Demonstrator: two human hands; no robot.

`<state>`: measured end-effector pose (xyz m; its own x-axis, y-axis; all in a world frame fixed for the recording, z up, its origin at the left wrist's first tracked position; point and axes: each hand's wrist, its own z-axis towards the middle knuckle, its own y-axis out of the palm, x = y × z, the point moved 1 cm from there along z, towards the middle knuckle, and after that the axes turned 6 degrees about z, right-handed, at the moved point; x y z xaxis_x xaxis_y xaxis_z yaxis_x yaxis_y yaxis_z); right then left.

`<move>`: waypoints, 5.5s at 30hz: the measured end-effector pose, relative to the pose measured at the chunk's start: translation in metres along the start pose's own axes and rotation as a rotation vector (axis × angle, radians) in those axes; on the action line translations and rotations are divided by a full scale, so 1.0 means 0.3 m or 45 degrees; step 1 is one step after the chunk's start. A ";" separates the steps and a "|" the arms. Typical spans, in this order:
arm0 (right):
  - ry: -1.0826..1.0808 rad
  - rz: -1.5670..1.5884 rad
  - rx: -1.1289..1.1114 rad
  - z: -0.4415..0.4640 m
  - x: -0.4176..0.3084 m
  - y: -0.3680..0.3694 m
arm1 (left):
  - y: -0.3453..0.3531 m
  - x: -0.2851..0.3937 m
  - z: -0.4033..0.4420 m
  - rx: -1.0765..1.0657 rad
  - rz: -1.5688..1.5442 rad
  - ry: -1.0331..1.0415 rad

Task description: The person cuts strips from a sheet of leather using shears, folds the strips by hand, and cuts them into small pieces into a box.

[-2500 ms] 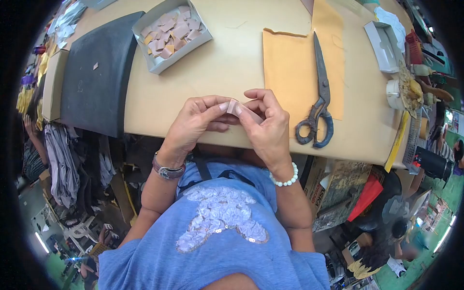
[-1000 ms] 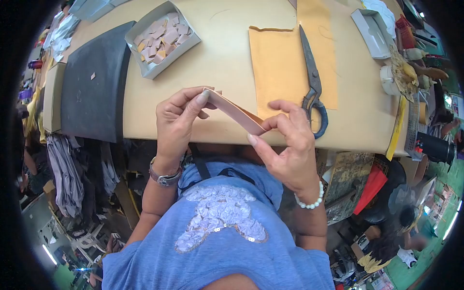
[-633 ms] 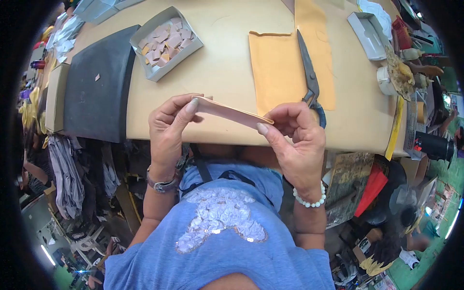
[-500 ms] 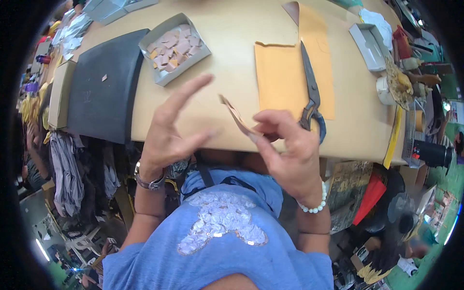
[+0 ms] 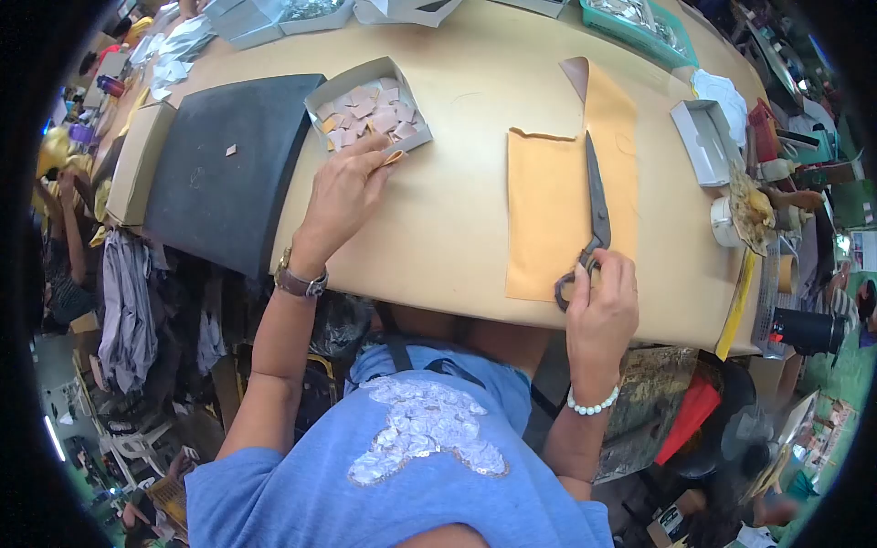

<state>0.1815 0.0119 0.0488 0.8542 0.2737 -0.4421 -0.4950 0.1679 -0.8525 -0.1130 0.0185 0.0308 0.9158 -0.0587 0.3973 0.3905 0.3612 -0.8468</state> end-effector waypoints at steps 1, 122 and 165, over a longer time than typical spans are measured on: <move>0.055 -0.014 -0.048 -0.017 0.016 0.005 | 0.015 0.000 -0.006 -0.032 -0.011 0.003; 0.267 1.354 -0.944 -0.289 -0.167 0.182 | -0.117 -0.052 -0.048 -0.668 -1.358 -0.698; 0.288 1.209 -0.894 -0.275 -0.196 0.182 | -0.101 -0.026 -0.071 -0.785 -1.371 -0.687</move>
<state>0.1174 -0.0731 0.0051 0.2390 -0.1754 -0.9551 -0.8072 -0.5826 -0.0950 -0.1300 -0.0117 0.0458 0.0363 0.3753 0.9262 0.9935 -0.1133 0.0070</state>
